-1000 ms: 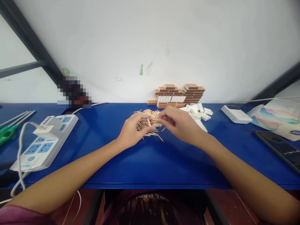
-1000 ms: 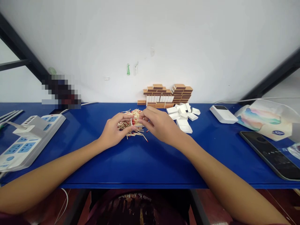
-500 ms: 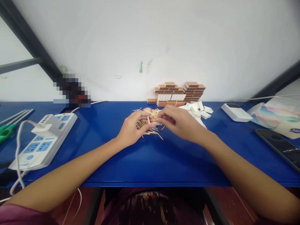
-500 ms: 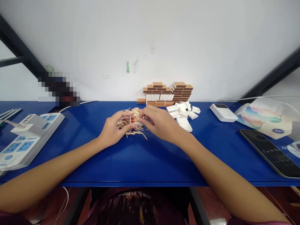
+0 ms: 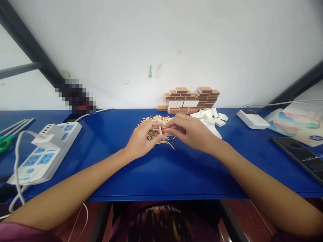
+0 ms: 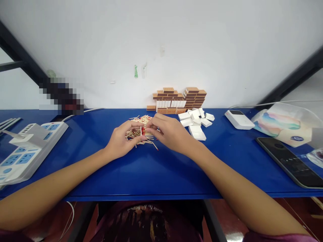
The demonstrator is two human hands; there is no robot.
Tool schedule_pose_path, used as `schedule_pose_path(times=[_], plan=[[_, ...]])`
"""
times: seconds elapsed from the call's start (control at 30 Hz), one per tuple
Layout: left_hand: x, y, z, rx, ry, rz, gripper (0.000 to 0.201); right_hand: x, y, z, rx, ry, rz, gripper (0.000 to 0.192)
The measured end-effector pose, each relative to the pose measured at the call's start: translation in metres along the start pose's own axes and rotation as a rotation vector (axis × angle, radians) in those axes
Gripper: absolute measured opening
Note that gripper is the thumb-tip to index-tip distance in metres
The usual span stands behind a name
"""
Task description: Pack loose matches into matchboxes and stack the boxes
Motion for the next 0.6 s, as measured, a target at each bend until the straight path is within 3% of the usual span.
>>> schedule_pose_path(times=[0.2, 0.27, 0.4, 0.6], plan=[[-0.008, 0.0, -0.001, 0.02, 0.017, -0.077, 0.039, 0.014, -0.004, -0.023, 0.019, 0.062, 0.111, 0.021], [-0.01, 0.001, 0.0, 0.01, 0.039, -0.107, 0.039, 0.026, -0.004, -0.019, -0.104, 0.001, 0.179, 0.021], [-0.011, 0.0, 0.0, -0.001, 0.055, -0.154, 0.037, 0.046, 0.005, 0.008, -0.489, -0.151, 0.277, 0.024], [-0.01, -0.001, -0.001, 0.019, 0.05, -0.134, 0.036, 0.06, 0.013, 0.023, -0.571, -0.052, 0.328, 0.012]])
Point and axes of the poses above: each hand's wrist, its own y-axis away from the middle knuckle, its own z-axis out of the palm, x = y × z, the point moved 5 cm from there along -y, towards the middle knuckle, and after that the axes turned 4 degrees about x, right-handed, at the moved point
